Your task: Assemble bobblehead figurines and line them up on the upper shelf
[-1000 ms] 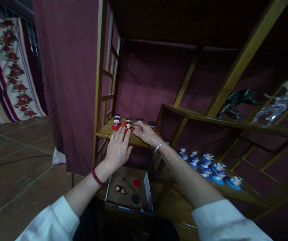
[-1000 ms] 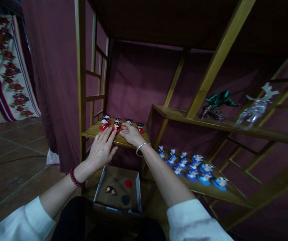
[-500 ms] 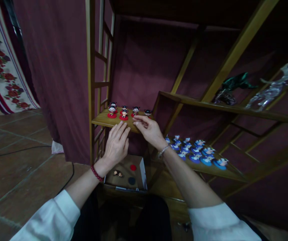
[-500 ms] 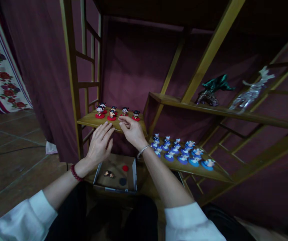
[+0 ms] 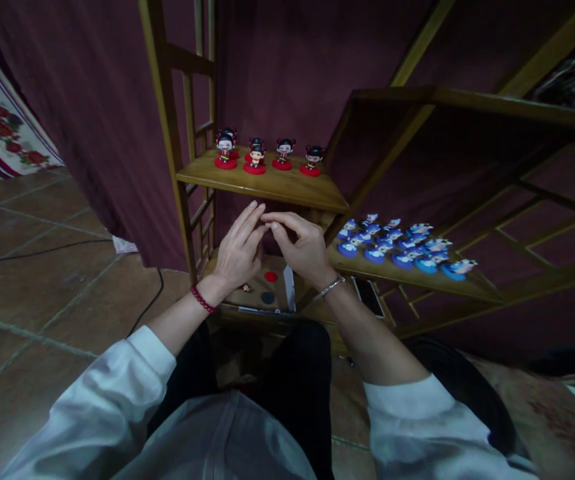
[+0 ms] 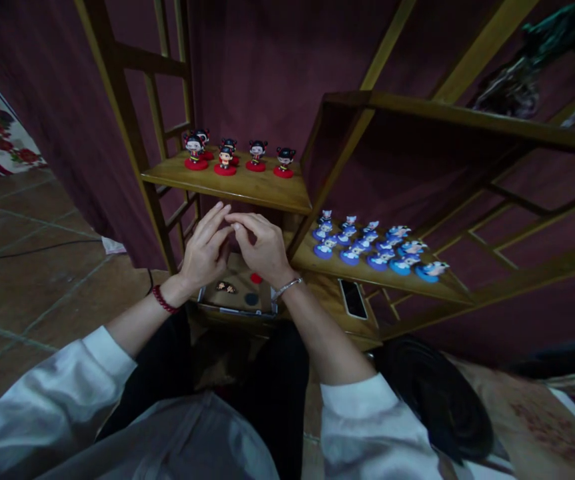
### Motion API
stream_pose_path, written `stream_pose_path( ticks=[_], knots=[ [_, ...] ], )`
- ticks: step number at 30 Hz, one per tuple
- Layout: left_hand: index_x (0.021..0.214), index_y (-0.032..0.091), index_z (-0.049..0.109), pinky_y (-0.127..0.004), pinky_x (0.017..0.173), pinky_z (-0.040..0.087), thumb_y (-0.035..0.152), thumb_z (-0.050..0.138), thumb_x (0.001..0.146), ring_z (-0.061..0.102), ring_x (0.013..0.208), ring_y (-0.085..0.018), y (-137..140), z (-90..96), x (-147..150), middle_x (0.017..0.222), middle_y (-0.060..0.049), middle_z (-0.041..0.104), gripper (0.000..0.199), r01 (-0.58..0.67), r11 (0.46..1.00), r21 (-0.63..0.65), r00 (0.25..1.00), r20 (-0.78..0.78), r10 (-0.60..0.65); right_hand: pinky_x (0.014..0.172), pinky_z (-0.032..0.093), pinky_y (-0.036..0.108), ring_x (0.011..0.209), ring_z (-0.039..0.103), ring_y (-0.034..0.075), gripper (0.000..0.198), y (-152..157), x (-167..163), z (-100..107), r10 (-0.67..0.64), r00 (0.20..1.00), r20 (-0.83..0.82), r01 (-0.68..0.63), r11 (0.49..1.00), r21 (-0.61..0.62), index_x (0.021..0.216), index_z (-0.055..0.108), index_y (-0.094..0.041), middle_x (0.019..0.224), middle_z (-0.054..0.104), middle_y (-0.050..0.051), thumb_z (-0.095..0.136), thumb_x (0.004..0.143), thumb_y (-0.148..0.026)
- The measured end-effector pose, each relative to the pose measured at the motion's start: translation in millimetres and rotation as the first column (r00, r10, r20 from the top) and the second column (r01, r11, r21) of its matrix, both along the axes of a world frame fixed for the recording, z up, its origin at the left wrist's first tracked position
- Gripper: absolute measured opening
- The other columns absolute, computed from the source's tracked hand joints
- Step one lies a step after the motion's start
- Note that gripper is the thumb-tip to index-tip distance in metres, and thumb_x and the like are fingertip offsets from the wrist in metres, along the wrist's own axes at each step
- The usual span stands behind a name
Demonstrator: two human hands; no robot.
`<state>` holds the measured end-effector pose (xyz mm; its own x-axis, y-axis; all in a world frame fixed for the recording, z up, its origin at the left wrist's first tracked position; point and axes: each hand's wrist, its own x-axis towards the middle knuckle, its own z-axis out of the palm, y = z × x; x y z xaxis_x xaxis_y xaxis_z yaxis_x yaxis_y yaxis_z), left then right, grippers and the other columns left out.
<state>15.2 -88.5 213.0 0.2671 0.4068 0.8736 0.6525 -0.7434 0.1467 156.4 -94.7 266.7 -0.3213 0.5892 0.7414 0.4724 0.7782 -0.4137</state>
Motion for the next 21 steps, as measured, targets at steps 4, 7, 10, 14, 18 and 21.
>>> stream_pose_path(
  ticks=[4,7,10,14,18,21],
  knots=[
    [0.103,0.014,0.052,-0.045,0.102,0.036,0.006,0.037,0.080,0.029,0.130,-0.020,1,-25.9,2,0.133,-0.012,0.044,0.028,0.015,0.998,-0.064,1.000,0.008,-0.015,0.081,0.048,0.027,0.090,0.061,0.014,0.023,3,2,-29,-0.023,0.999,0.024,0.026,0.994,-0.108,0.098,0.063,-0.019,0.097,0.067,0.003,0.045,0.084,-0.018],
    [0.097,0.014,0.055,-0.044,0.101,0.038,0.006,0.038,0.078,0.034,0.127,-0.021,3,-51.8,5,0.130,-0.011,0.047,0.026,0.000,0.981,-0.196,1.000,-0.031,-0.006,0.082,0.048,0.027,0.090,0.062,0.013,0.021,9,5,-59,-0.041,0.999,0.022,0.045,0.973,-0.226,0.097,0.064,-0.019,0.097,0.068,0.004,0.047,0.083,-0.020],
    [0.097,0.013,0.056,-0.039,0.102,0.037,0.005,0.039,0.077,0.040,0.123,-0.020,5,-77.6,9,0.126,-0.012,0.050,0.028,-0.037,0.926,-0.375,0.995,-0.104,-0.002,0.083,0.048,0.026,0.090,0.063,0.013,0.021,17,9,-94,-0.083,0.996,0.039,0.092,0.936,-0.340,0.095,0.065,-0.019,0.098,0.068,0.003,0.048,0.082,-0.020],
    [0.101,0.013,0.056,-0.034,0.095,0.043,0.008,0.039,0.078,0.050,0.111,-0.020,3,-106.2,16,0.116,-0.012,0.055,0.028,-0.123,0.779,-0.615,0.979,-0.202,-0.005,0.079,0.048,0.023,0.086,0.064,0.012,0.022,23,14,-133,-0.125,0.983,0.136,0.175,0.859,-0.480,0.097,0.064,-0.021,0.096,0.069,0.001,0.047,0.082,-0.020],
    [0.105,0.014,0.054,-0.030,0.088,0.046,0.010,0.040,0.079,0.056,0.101,-0.018,-1,-130.4,25,0.113,-0.010,0.057,0.030,-0.165,0.691,-0.703,0.965,-0.259,-0.033,0.080,0.047,0.021,0.089,0.063,0.010,0.024,25,17,-162,-0.150,0.952,0.265,0.282,0.764,-0.580,0.099,0.063,-0.022,0.098,0.069,-0.001,0.045,0.084,-0.021],
    [0.111,0.014,0.052,-0.030,0.088,0.045,0.010,0.043,0.079,0.056,0.101,-0.019,-3,-148.0,30,0.113,-0.011,0.058,0.033,-0.210,0.608,-0.765,0.946,-0.317,-0.071,0.079,0.047,0.021,0.088,0.063,0.011,0.023,26,19,-183,-0.161,0.929,0.334,0.345,0.706,-0.619,0.098,0.064,-0.023,0.097,0.069,-0.001,0.047,0.083,-0.021]
  ],
)
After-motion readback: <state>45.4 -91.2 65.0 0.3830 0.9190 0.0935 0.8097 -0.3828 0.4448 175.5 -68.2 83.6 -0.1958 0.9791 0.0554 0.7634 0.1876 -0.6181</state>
